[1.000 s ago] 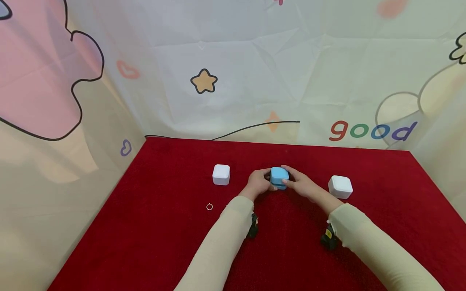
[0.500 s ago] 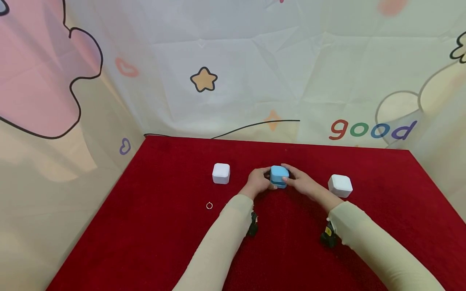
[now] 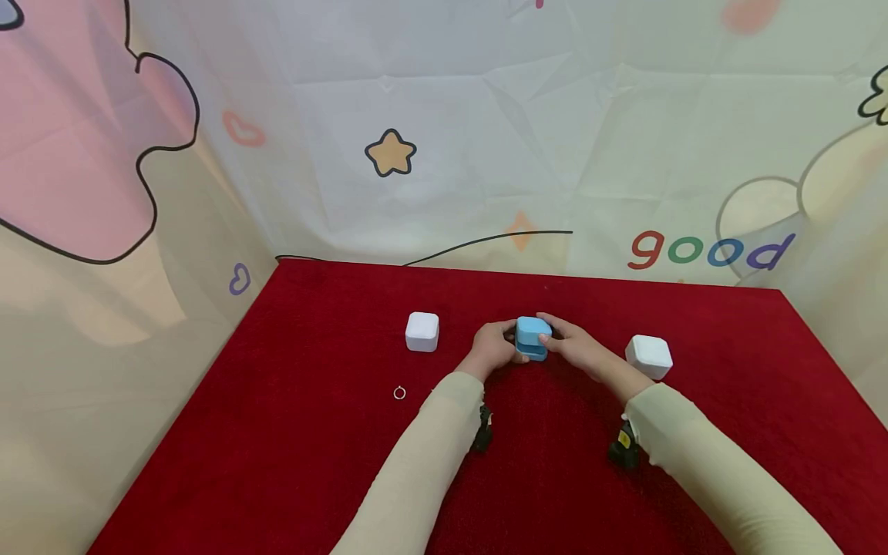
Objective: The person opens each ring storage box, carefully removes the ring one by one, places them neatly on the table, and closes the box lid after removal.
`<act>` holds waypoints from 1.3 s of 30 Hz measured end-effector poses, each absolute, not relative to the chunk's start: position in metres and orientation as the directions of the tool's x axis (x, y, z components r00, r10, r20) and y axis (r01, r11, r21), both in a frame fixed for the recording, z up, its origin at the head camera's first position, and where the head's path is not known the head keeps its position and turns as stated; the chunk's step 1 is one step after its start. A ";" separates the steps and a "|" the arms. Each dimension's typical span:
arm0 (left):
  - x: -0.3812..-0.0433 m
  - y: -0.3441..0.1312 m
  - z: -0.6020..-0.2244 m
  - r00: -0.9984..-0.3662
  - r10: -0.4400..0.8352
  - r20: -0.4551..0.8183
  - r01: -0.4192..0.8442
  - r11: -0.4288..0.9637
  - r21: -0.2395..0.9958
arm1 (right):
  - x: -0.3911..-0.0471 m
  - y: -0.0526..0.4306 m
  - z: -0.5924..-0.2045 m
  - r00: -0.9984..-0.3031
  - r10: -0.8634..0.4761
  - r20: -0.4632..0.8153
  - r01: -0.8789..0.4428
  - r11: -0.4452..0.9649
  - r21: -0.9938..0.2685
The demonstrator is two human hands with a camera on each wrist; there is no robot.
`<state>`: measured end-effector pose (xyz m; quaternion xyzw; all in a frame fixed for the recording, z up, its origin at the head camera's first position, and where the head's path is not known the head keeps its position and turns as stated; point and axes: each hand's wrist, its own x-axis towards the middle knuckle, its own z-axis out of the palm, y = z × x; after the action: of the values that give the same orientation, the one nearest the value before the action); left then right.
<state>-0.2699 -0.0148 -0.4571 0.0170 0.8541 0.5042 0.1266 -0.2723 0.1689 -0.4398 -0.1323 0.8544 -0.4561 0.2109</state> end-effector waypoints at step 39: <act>-0.268 -0.014 -0.456 -0.974 0.145 -0.175 -0.083 0.490 0.868 | -0.281 0.167 -0.425 -0.829 -0.465 -0.310 0.055 0.484 -0.873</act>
<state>-0.2676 -0.0139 -0.4561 0.0181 0.8558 0.5046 0.1129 -0.2808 0.1669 -0.4250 -0.1250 0.8198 -0.4924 0.2641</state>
